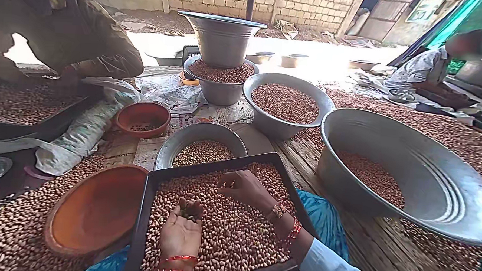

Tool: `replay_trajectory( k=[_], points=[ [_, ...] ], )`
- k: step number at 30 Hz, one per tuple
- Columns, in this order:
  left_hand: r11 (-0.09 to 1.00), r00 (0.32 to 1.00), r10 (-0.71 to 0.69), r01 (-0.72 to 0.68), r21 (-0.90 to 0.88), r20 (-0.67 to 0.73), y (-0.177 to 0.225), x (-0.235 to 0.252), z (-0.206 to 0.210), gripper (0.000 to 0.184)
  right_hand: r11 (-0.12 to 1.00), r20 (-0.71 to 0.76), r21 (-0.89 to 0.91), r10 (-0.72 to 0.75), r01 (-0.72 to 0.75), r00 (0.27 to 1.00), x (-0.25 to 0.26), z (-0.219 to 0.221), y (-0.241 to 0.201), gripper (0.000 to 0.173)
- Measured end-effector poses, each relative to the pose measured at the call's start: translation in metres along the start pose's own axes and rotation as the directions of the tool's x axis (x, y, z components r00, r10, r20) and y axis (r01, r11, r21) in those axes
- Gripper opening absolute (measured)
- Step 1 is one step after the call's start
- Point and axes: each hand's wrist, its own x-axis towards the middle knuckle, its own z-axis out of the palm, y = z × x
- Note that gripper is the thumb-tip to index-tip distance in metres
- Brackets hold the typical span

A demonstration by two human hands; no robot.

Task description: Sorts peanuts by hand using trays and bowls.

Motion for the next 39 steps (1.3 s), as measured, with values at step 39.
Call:
replay_trajectory(
  k=[39],
  points=[
    [0.969,0.995,0.041,-0.061,-0.240,-0.089,0.014,0.006,-0.001,0.031,0.992,0.158,0.123,-0.056,0.037,0.986,0.023,0.010,-0.049,0.030]
  ],
)
